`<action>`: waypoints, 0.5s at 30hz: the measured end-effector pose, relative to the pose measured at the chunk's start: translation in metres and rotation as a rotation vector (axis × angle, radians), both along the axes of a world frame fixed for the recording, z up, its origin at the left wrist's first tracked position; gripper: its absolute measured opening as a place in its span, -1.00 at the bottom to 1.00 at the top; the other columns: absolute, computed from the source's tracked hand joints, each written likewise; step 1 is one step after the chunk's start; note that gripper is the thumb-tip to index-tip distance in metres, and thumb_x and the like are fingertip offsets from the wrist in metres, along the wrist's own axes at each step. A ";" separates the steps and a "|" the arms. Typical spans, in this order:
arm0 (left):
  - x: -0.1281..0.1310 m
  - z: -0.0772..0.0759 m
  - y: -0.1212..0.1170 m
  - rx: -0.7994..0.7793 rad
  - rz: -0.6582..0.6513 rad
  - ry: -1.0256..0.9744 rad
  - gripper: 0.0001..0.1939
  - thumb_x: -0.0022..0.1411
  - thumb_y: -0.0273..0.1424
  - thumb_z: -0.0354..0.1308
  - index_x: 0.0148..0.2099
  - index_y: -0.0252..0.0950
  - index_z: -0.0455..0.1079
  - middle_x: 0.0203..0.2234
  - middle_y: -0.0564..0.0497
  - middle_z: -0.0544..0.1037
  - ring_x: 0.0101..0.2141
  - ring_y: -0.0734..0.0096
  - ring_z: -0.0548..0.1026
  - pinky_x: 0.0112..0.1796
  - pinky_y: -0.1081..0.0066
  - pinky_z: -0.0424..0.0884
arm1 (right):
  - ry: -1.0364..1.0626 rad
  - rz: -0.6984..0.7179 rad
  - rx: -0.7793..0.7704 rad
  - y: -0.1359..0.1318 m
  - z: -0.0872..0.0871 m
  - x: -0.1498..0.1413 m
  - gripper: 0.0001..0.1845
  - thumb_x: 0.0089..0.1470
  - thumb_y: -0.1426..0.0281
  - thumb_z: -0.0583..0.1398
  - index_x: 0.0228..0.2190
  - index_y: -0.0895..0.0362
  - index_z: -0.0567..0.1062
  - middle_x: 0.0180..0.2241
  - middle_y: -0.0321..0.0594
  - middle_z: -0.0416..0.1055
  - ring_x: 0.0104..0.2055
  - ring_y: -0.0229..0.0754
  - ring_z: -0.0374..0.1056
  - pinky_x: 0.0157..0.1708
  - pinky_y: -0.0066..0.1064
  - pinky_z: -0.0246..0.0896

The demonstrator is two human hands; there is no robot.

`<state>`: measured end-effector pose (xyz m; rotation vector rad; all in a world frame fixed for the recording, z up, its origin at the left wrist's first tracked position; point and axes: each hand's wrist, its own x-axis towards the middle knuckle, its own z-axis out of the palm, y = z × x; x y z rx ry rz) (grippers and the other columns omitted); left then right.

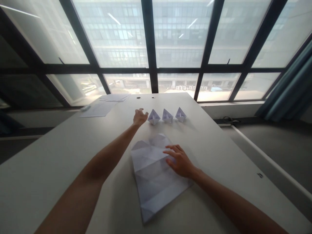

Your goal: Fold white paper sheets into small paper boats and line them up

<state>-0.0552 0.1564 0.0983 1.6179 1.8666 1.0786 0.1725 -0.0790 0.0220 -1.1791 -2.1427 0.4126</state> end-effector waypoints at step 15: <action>0.021 -0.100 -0.177 0.083 -0.605 0.787 -0.32 0.36 0.00 -0.13 0.40 -0.21 0.02 0.36 -0.20 0.02 0.33 -0.20 -0.11 0.22 -0.14 -0.13 | -0.279 -0.183 0.056 0.018 -0.006 -0.010 -0.56 0.25 0.39 0.00 0.13 0.14 0.35 0.16 -0.04 0.30 0.20 -0.07 0.16 0.16 -0.24 0.04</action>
